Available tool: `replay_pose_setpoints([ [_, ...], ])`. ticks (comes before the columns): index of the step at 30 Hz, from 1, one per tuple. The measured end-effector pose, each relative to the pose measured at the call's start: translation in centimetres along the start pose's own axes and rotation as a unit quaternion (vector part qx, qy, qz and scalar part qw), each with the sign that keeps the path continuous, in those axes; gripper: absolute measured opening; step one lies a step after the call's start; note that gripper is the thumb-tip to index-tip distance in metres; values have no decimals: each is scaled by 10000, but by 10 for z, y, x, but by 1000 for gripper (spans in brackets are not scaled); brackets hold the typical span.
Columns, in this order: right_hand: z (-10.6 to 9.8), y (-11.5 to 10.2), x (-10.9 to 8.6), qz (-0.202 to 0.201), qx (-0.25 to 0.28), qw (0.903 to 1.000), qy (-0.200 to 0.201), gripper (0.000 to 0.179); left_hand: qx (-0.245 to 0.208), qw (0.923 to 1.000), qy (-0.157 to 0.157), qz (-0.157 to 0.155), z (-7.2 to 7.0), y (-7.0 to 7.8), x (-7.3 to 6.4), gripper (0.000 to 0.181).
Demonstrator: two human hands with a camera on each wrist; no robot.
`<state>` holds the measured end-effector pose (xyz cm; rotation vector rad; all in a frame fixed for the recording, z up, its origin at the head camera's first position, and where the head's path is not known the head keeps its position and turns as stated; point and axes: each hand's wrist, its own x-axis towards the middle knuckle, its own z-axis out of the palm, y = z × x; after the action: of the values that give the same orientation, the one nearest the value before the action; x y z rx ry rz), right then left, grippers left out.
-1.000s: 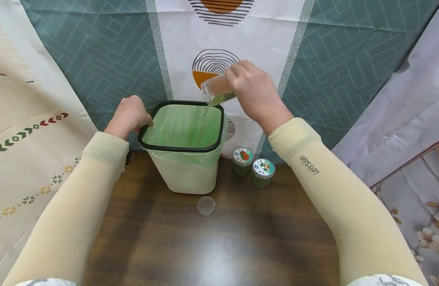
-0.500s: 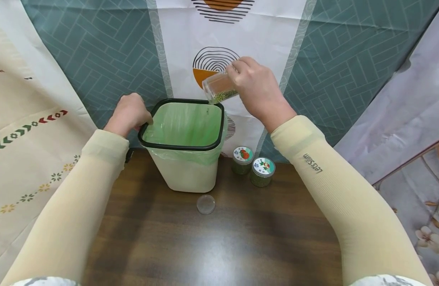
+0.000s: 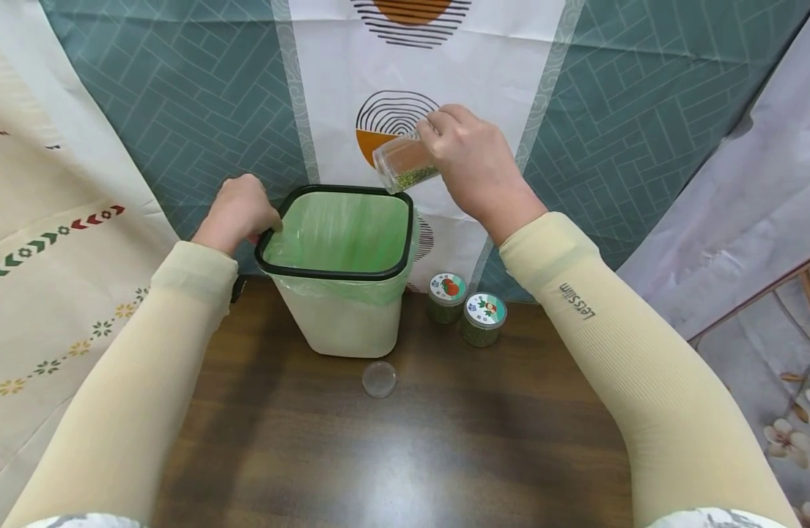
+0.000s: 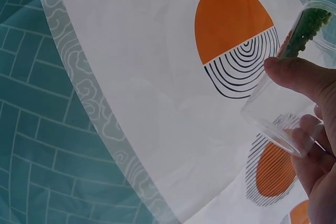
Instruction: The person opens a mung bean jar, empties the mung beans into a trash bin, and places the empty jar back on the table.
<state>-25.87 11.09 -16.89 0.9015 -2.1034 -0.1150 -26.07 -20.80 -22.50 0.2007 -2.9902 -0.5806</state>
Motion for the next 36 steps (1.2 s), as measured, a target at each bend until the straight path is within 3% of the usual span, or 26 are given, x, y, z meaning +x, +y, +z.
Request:
replay_pose_setpoints([
  [36,-6,-3,12,-232,-266,9994,-62,42,-60,9999,-46,-90,-2,0,-1,6],
])
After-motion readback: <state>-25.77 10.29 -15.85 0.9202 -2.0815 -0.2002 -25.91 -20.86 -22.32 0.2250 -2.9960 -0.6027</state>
